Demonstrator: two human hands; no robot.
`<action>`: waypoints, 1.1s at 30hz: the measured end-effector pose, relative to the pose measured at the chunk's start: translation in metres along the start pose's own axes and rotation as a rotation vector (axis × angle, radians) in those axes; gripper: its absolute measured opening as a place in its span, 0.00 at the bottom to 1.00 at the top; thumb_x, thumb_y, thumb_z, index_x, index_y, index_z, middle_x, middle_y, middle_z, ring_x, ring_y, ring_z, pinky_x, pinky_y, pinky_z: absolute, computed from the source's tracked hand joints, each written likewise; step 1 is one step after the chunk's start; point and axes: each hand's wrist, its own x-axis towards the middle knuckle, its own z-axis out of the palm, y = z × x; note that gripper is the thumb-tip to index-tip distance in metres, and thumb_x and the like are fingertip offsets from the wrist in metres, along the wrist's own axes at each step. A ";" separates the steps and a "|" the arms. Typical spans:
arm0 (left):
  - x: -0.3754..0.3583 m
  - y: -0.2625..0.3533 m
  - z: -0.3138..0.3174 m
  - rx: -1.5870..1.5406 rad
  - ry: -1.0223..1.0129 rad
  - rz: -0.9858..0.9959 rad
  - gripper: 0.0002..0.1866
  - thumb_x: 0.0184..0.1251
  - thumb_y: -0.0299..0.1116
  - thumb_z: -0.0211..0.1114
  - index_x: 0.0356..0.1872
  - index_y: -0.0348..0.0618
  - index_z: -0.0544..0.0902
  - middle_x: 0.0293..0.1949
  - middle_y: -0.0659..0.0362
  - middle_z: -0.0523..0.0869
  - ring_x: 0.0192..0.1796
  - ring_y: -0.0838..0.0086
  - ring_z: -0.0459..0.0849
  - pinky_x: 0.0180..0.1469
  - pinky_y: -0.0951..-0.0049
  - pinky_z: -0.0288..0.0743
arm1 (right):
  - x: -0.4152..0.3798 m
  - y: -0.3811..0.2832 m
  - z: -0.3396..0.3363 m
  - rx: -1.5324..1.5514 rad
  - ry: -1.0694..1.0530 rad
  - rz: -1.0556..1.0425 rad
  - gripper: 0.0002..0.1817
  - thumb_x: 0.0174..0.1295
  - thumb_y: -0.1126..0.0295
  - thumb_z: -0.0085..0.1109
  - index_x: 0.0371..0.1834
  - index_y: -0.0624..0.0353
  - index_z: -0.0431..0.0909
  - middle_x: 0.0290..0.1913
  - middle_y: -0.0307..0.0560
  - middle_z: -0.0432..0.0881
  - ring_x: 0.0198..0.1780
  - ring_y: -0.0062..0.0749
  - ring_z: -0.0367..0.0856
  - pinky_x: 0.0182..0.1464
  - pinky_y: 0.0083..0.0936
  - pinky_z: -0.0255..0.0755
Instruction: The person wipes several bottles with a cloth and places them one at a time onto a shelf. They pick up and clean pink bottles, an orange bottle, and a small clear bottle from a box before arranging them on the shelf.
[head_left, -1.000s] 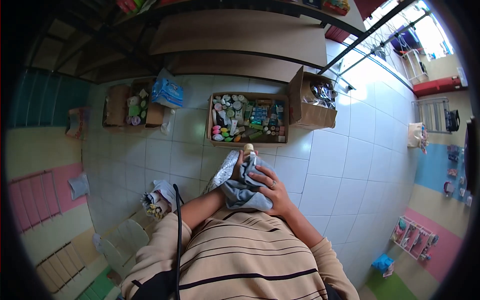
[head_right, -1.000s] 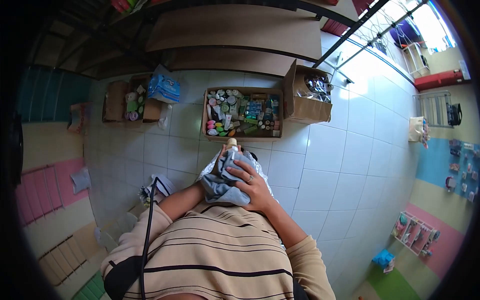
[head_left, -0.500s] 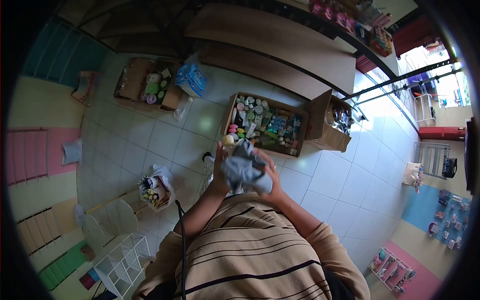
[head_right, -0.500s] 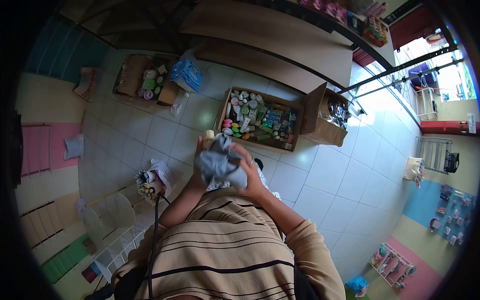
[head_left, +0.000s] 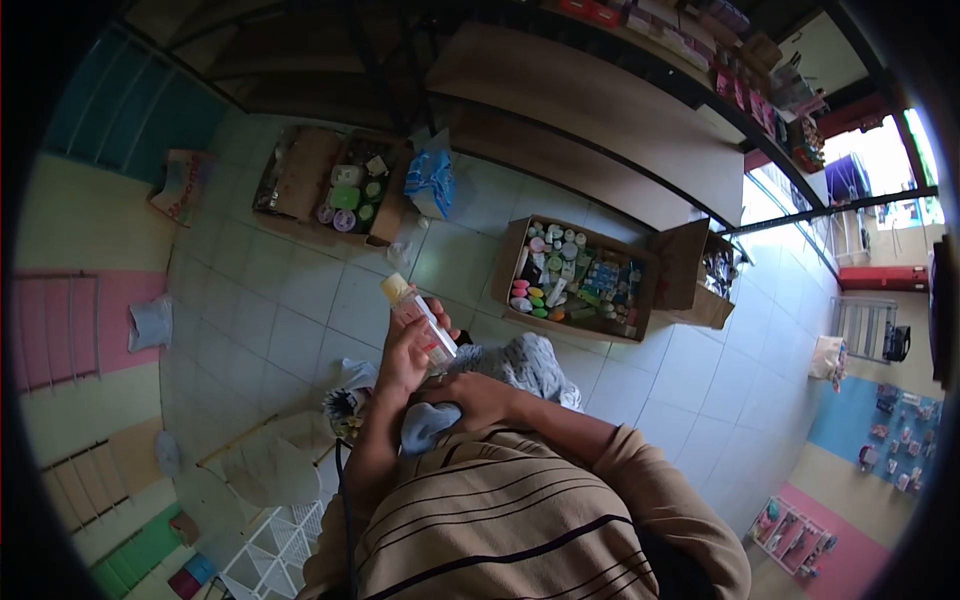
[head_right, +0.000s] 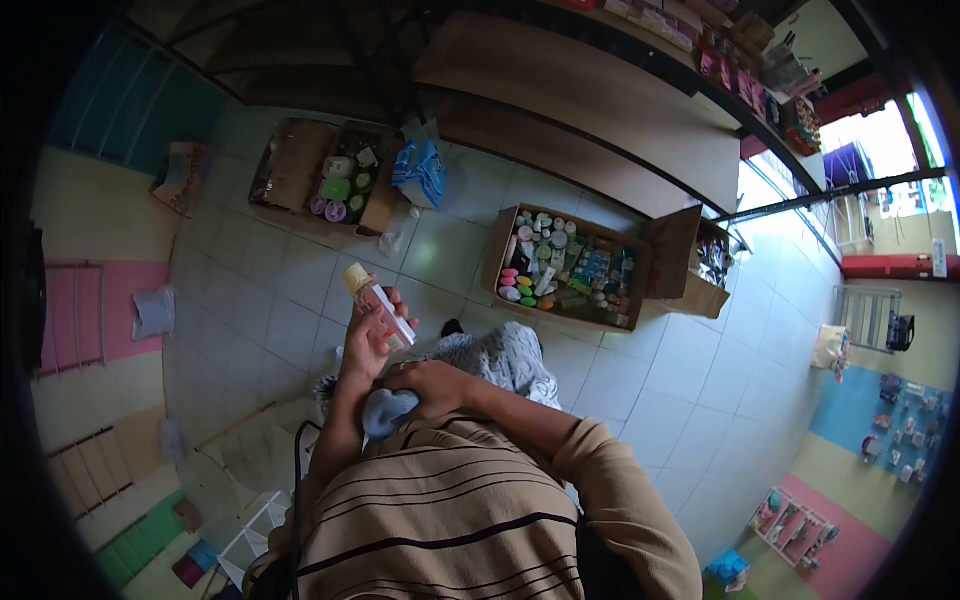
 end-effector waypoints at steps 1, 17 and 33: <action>0.007 0.007 -0.014 0.040 -0.062 -0.042 0.25 0.60 0.34 0.55 0.58 0.53 0.57 0.43 0.56 0.69 0.45 0.69 0.72 0.48 0.53 0.72 | 0.012 -0.007 -0.003 0.091 -0.053 -0.053 0.27 0.46 0.61 0.61 0.47 0.66 0.70 0.45 0.58 0.74 0.47 0.48 0.73 0.50 0.33 0.66; 0.132 0.017 0.020 0.026 -0.442 -0.215 0.25 0.62 0.40 0.54 0.56 0.46 0.56 0.39 0.56 0.70 0.51 0.64 0.69 0.59 0.60 0.59 | 0.002 0.069 -0.104 1.032 0.553 0.236 0.25 0.60 0.54 0.49 0.54 0.62 0.64 0.50 0.44 0.70 0.52 0.26 0.66 0.54 0.24 0.61; 0.331 0.015 0.114 0.610 -0.493 -0.384 0.29 0.64 0.41 0.52 0.62 0.48 0.50 0.53 0.57 0.69 0.57 0.73 0.66 0.56 0.71 0.59 | -0.022 0.076 -0.343 0.361 1.137 0.216 0.31 0.45 0.71 0.67 0.52 0.62 0.60 0.39 0.48 0.78 0.41 0.27 0.78 0.44 0.25 0.73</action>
